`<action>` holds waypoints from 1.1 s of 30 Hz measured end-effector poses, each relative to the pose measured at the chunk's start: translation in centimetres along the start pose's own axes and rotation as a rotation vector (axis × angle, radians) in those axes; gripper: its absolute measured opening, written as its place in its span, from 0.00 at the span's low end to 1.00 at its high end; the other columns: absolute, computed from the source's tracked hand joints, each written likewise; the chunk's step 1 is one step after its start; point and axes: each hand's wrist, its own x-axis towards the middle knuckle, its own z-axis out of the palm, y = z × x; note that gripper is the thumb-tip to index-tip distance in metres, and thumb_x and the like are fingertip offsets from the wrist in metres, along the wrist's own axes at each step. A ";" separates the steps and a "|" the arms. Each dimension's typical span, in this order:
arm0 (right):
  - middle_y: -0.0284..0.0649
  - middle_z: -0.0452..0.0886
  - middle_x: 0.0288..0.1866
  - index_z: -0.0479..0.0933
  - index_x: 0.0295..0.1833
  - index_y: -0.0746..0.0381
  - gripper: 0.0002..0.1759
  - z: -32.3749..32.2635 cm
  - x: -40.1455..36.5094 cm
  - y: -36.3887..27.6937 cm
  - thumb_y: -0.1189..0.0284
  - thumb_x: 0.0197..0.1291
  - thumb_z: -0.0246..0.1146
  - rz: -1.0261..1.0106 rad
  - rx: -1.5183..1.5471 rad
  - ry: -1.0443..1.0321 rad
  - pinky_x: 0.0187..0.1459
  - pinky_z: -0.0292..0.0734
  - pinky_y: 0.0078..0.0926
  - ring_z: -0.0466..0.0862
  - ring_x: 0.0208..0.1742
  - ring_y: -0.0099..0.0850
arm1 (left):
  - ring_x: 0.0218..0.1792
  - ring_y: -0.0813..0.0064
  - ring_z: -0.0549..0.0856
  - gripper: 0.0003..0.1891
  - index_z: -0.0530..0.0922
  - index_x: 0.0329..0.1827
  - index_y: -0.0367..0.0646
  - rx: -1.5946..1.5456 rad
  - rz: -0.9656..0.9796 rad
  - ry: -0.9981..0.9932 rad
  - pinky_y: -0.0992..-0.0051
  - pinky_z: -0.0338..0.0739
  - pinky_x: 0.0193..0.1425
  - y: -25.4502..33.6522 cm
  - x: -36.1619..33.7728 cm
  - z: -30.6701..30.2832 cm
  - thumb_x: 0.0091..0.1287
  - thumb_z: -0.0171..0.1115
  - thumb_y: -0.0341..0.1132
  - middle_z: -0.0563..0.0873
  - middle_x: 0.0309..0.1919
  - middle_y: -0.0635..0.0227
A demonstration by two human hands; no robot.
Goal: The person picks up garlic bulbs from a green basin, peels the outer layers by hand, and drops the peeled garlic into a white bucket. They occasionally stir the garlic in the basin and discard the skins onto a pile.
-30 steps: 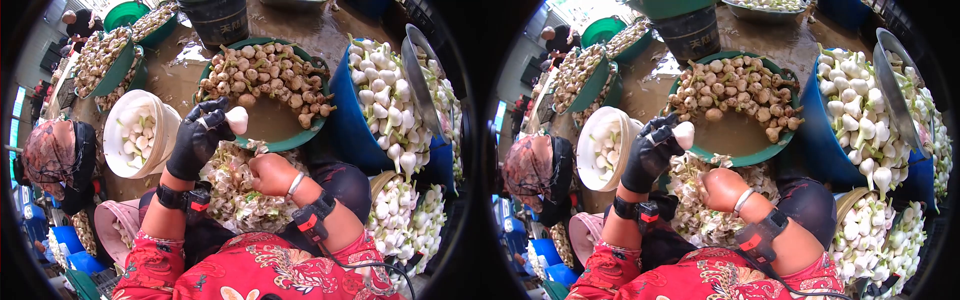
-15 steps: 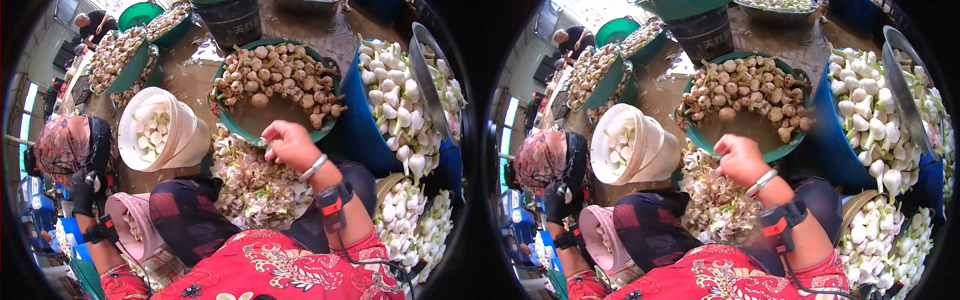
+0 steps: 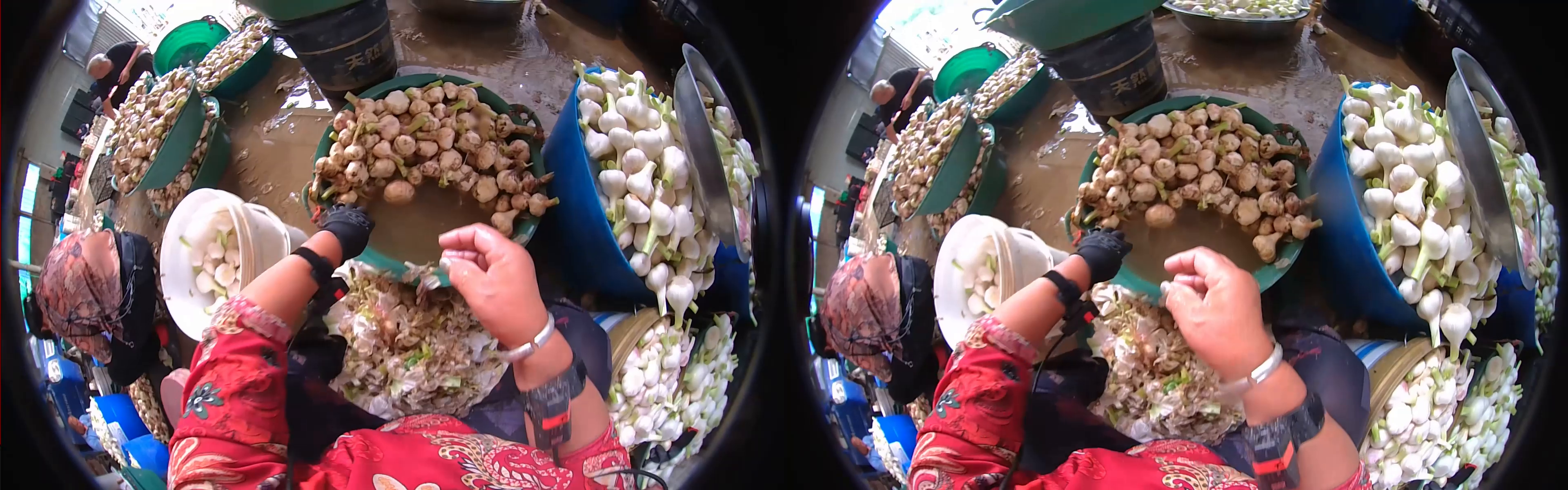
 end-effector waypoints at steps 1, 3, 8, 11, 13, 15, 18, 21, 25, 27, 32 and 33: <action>0.31 0.79 0.38 0.76 0.47 0.67 0.11 -0.1 0.1 -0.3 0.81 0.58 0.61 0.034 0.026 0.008 0.42 0.74 0.13 0.77 0.39 0.15 | 0.58 0.52 0.75 0.18 0.80 0.50 0.52 -0.047 -0.112 0.098 0.57 0.71 0.59 -1.4 3.3 4.0 0.58 0.51 0.33 0.77 0.53 0.56; 0.30 0.79 0.38 0.76 0.47 0.67 0.10 -0.4 0.4 -0.4 0.81 0.59 0.60 0.070 0.054 0.027 0.42 0.74 0.13 0.77 0.39 0.15 | 0.59 0.47 0.74 0.19 0.77 0.55 0.50 -0.223 -0.436 0.171 0.54 0.68 0.62 -3.6 7.3 7.8 0.62 0.48 0.40 0.76 0.57 0.51; 0.30 0.79 0.37 0.76 0.47 0.67 0.10 -0.9 0.9 -0.4 0.81 0.59 0.61 0.109 0.050 0.052 0.41 0.73 0.12 0.77 0.38 0.14 | 0.47 0.50 0.83 0.25 0.78 0.55 0.50 -0.382 -0.617 0.178 0.59 0.75 0.55 -5.8 9.8 8.0 0.61 0.53 0.54 0.85 0.43 0.52; 0.30 0.79 0.37 0.76 0.47 0.67 0.10 -1.0 0.5 -0.3 0.81 0.59 0.61 0.118 0.037 0.045 0.41 0.73 0.12 0.76 0.38 0.14 | 0.40 0.61 0.86 0.15 0.85 0.43 0.52 -0.228 -0.108 0.060 0.63 0.80 0.46 -6.4 7.8 5.8 0.54 0.66 0.46 0.86 0.39 0.58; 0.30 0.78 0.38 0.76 0.47 0.67 0.10 -0.9 0.3 -0.6 0.80 0.59 0.61 0.123 0.044 0.043 0.41 0.73 0.13 0.75 0.37 0.14 | 0.41 0.61 0.86 0.16 0.84 0.45 0.48 -0.446 -0.098 0.156 0.63 0.80 0.46 -5.4 4.6 3.8 0.54 0.65 0.41 0.87 0.39 0.60; 0.33 0.80 0.36 0.77 0.45 0.67 0.10 -0.7 0.3 -0.3 0.80 0.56 0.61 0.092 0.082 0.069 0.40 0.75 0.15 0.78 0.37 0.17 | 0.39 0.65 0.85 0.19 0.80 0.51 0.43 -1.157 -0.141 0.158 0.65 0.81 0.43 -4.0 1.5 0.5 0.55 0.64 0.33 0.87 0.38 0.63; 0.39 0.81 0.42 0.76 0.52 0.66 0.17 -0.3 0.6 1.2 0.77 0.55 0.64 0.038 0.126 0.064 0.44 0.76 0.20 0.80 0.43 0.21 | 0.34 0.75 0.83 0.29 0.70 0.64 0.42 -2.040 -0.032 0.053 0.73 0.80 0.38 -0.2 -3.4 -5.7 0.57 0.63 0.28 0.84 0.39 0.67; 0.44 0.68 0.63 0.52 0.74 0.63 0.37 1.1 0.9 1.4 0.68 0.64 0.62 0.118 0.473 -0.053 0.61 0.66 0.27 0.74 0.56 0.26 | 0.32 0.72 0.84 0.32 0.65 0.68 0.43 -2.357 0.111 0.073 0.72 0.81 0.39 5.3 -9.0 -12.4 0.57 0.64 0.28 0.83 0.44 0.65; 0.38 0.75 0.53 0.60 0.68 0.64 0.29 2.5 0.7 2.4 0.76 0.63 0.60 -0.068 0.706 -0.158 0.54 0.73 0.22 0.77 0.51 0.24 | 0.32 0.73 0.84 0.26 0.66 0.67 0.41 -2.074 0.118 0.184 0.73 0.80 0.36 8.5 -14.3 -14.2 0.65 0.58 0.32 0.83 0.39 0.65; 0.37 0.77 0.50 0.64 0.65 0.65 0.28 2.1 0.2 1.9 0.80 0.59 0.62 -0.108 0.436 -0.114 0.52 0.76 0.20 0.79 0.49 0.22 | 0.33 0.78 0.82 0.21 0.72 0.62 0.39 -1.857 0.051 0.426 0.77 0.78 0.39 8.6 -15.5 -13.9 0.65 0.59 0.32 0.83 0.37 0.68; 0.31 0.79 0.40 0.70 0.59 0.64 0.30 2.3 -0.9 1.7 0.79 0.48 0.71 -0.133 0.328 -0.253 0.43 0.77 0.18 0.78 0.38 0.17 | 0.38 0.83 0.80 0.20 0.75 0.58 0.37 -1.990 0.025 0.568 0.80 0.75 0.42 9.8 -16.4 -11.8 0.63 0.63 0.33 0.83 0.39 0.70; 0.30 0.79 0.39 0.71 0.58 0.63 0.31 2.3 -1.0 1.8 0.79 0.46 0.72 -0.148 0.285 -0.280 0.42 0.77 0.17 0.77 0.38 0.16 | 0.37 0.83 0.80 0.18 0.76 0.55 0.38 -2.032 0.008 0.546 0.80 0.76 0.41 9.7 -16.3 -11.4 0.63 0.64 0.34 0.83 0.39 0.71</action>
